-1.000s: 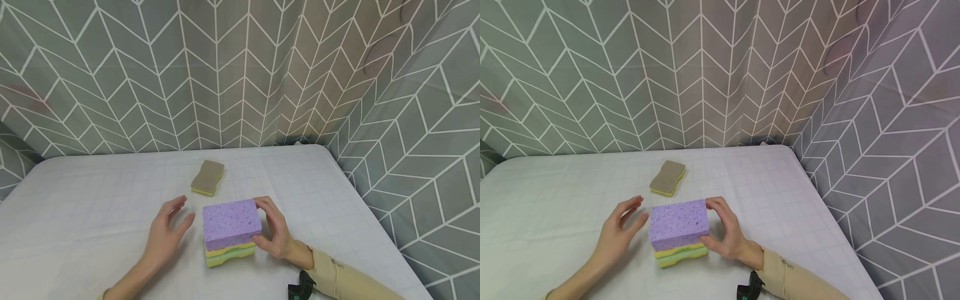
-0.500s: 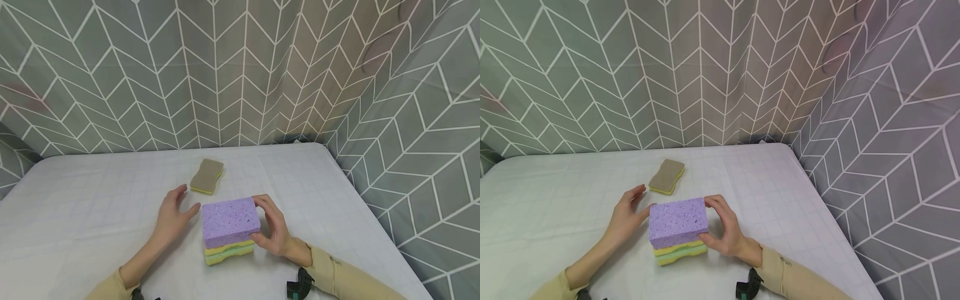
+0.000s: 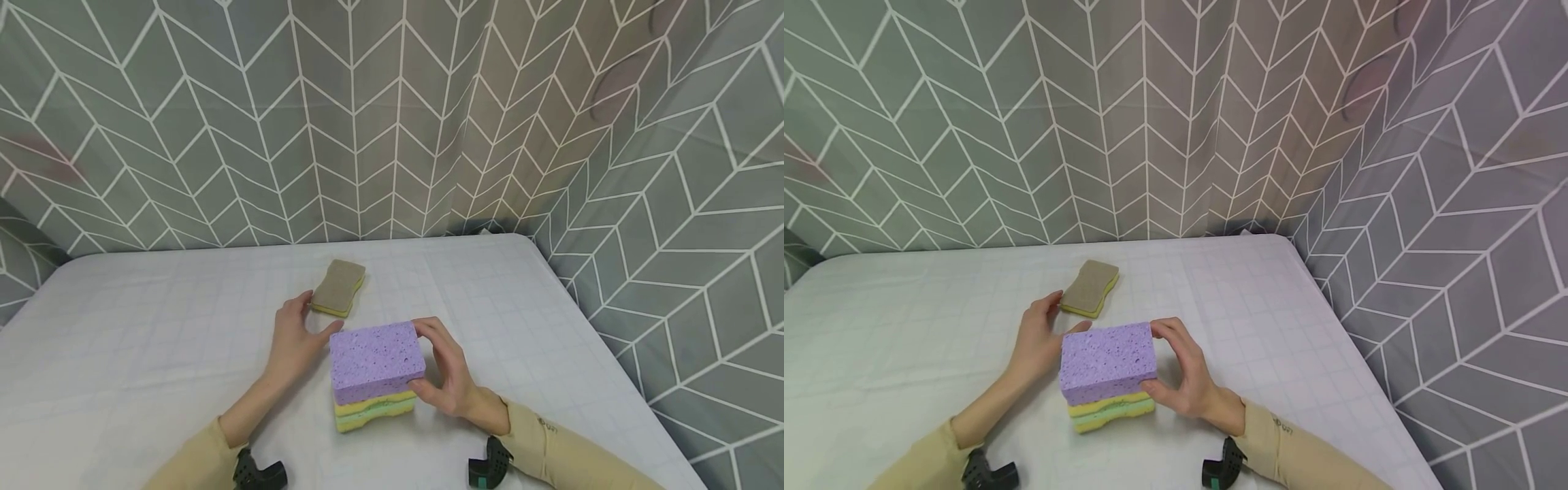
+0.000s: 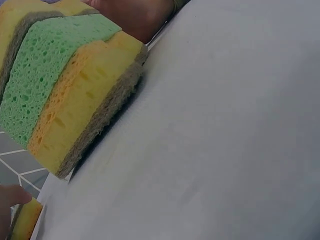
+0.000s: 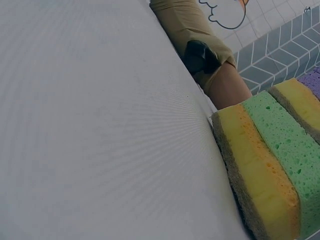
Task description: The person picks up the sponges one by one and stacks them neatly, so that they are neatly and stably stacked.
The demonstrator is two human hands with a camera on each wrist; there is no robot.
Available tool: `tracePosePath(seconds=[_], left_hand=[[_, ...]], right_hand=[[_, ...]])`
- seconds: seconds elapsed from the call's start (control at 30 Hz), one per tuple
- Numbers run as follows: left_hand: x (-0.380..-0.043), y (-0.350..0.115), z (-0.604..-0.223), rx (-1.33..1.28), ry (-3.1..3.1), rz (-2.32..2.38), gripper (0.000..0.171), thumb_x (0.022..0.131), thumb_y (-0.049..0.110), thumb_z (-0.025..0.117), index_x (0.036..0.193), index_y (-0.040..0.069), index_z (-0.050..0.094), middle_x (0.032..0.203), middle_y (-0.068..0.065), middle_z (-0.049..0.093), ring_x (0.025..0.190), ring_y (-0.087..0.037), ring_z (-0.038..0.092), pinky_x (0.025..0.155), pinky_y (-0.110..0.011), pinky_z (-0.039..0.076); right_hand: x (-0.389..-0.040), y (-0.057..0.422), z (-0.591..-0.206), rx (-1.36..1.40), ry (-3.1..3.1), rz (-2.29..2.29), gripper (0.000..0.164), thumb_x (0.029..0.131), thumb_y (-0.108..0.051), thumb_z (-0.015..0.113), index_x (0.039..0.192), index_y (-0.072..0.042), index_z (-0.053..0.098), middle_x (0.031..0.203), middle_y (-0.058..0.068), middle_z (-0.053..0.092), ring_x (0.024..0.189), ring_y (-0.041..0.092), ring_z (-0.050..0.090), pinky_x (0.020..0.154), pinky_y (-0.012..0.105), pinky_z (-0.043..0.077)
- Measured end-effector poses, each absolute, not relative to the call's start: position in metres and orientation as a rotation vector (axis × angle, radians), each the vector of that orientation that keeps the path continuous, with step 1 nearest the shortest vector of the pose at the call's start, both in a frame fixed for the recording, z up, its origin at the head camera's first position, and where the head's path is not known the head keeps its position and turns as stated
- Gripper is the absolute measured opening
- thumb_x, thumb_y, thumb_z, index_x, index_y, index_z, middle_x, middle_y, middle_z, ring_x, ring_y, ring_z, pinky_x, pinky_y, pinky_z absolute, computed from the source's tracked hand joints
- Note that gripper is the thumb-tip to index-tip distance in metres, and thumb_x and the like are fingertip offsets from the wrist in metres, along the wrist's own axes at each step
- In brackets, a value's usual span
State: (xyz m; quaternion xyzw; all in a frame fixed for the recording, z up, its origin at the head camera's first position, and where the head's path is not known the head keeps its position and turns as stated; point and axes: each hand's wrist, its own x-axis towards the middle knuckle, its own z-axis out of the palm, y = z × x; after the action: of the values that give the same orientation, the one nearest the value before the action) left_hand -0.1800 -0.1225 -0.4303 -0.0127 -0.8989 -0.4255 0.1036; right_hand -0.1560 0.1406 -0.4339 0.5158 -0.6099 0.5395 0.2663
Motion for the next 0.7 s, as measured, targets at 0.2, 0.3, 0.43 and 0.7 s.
tracePosePath(seconds=[0.2,0.3,0.43,0.7], left_hand=[[-0.186,-0.117,-0.432,-0.003,-2.663,-1.218,0.085,0.08,0.032,0.083,0.144,-0.006,0.041,0.131,-0.024,0.05,0.12,-0.037,0.041,0.104,-0.049,0.039],[-0.188,-0.115,-0.433,0.004,-2.653,-1.203,0.086,0.079,0.035,0.084,0.143,-0.005,0.042,0.129,-0.023,0.05,0.117,-0.035,0.04,0.1,-0.048,0.039],[-0.191,-0.114,-0.434,0.002,-2.635,-1.173,0.083,0.078,0.035,0.085,0.139,-0.004,0.045,0.122,-0.021,0.049,0.113,-0.034,0.038,0.095,-0.045,0.039],[-0.193,-0.114,-0.436,0.002,-2.63,-1.166,0.077,0.08,0.032,0.081,0.138,-0.006,0.046,0.12,-0.021,0.047,0.113,-0.034,0.038,0.094,-0.046,0.04]], right_hand=[[-0.156,0.141,-0.433,1.397,-1.652,1.455,0.065,0.093,-0.03,0.059,0.137,0.015,0.043,0.122,0.021,0.053,0.113,0.025,0.052,0.094,0.033,0.047],[-0.156,0.14,-0.433,1.399,-1.65,1.451,0.066,0.093,-0.03,0.059,0.137,0.015,0.043,0.122,0.021,0.053,0.112,0.026,0.052,0.094,0.033,0.047],[-0.156,0.14,-0.433,1.398,-1.649,1.451,0.066,0.093,-0.03,0.059,0.137,0.016,0.043,0.122,0.021,0.053,0.112,0.026,0.052,0.094,0.033,0.047],[-0.157,0.14,-0.433,1.402,-1.635,1.454,0.066,0.093,-0.03,0.059,0.137,0.017,0.043,0.122,0.022,0.053,0.113,0.026,0.052,0.094,0.033,0.047]])
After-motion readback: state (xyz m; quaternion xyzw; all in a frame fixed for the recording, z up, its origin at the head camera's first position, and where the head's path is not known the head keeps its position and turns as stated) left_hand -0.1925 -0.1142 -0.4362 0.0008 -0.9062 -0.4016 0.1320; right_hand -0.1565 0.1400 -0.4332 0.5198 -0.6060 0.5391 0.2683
